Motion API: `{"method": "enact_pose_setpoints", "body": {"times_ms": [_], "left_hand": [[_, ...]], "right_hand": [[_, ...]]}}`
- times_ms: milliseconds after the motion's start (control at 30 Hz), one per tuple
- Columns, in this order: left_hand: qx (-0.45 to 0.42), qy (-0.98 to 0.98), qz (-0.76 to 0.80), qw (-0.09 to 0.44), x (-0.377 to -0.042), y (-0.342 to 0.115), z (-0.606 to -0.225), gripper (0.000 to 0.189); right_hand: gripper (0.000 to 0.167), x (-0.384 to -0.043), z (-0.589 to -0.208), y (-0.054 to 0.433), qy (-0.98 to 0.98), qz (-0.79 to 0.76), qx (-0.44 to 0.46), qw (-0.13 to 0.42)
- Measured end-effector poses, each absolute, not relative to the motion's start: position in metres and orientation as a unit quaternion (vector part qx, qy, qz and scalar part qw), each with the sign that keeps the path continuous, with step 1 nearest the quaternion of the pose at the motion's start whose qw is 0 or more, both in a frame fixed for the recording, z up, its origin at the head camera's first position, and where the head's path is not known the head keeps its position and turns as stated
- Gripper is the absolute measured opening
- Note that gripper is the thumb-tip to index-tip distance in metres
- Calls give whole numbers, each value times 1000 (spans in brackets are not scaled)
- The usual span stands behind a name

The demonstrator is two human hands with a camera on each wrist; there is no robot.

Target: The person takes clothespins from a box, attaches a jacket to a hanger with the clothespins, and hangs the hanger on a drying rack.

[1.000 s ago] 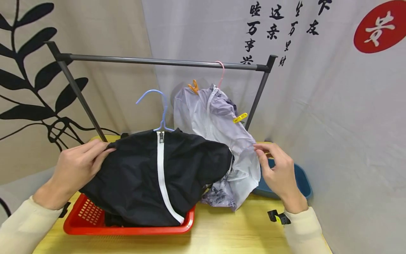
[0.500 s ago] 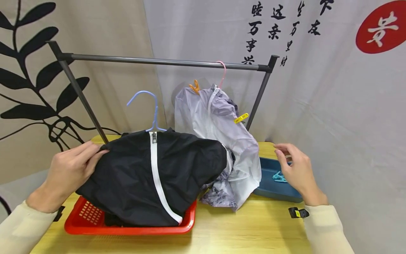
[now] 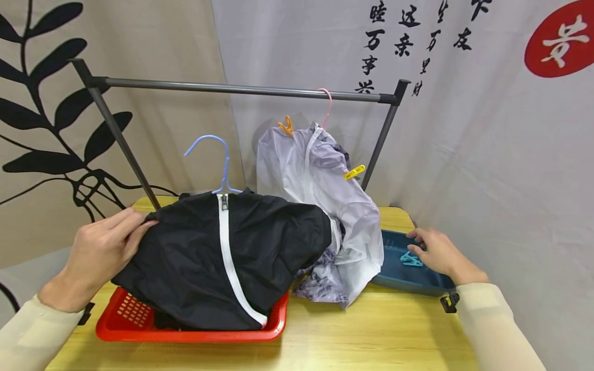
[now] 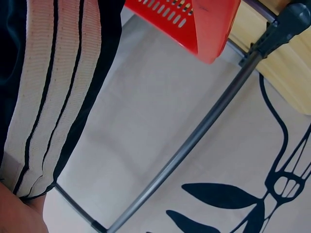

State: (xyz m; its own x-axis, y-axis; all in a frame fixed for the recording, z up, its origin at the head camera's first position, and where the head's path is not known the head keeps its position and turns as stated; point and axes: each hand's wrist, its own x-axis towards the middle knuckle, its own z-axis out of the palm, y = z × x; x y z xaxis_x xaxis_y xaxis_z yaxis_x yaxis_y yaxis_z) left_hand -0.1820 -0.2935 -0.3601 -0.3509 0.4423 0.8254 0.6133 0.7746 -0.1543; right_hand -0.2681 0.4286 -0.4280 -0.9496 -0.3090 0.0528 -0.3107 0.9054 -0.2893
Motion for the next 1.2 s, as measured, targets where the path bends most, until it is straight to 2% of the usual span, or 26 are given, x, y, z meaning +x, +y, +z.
{"method": "enact_pose_setpoints", "body": {"times_ms": [133,500,667,1200], "left_hand": [[-323,-819,-91,466,-182,-294,-360,52],[-326,-817,-91,467,-182,-293,-361,53],[-330,-814,-90,470,-183,-293,-362,52],[-317,-829,-79,454,-183,-293,-363,52]], "right_hand": [[36,-277,-434,438,-977,126,168,-42],[41,-298,-446,448,-968,102,197,-122],[38,-302,-450,448,-966,84,203,-137],[34,-301,-458,442,-968,61,202,-134]]}}
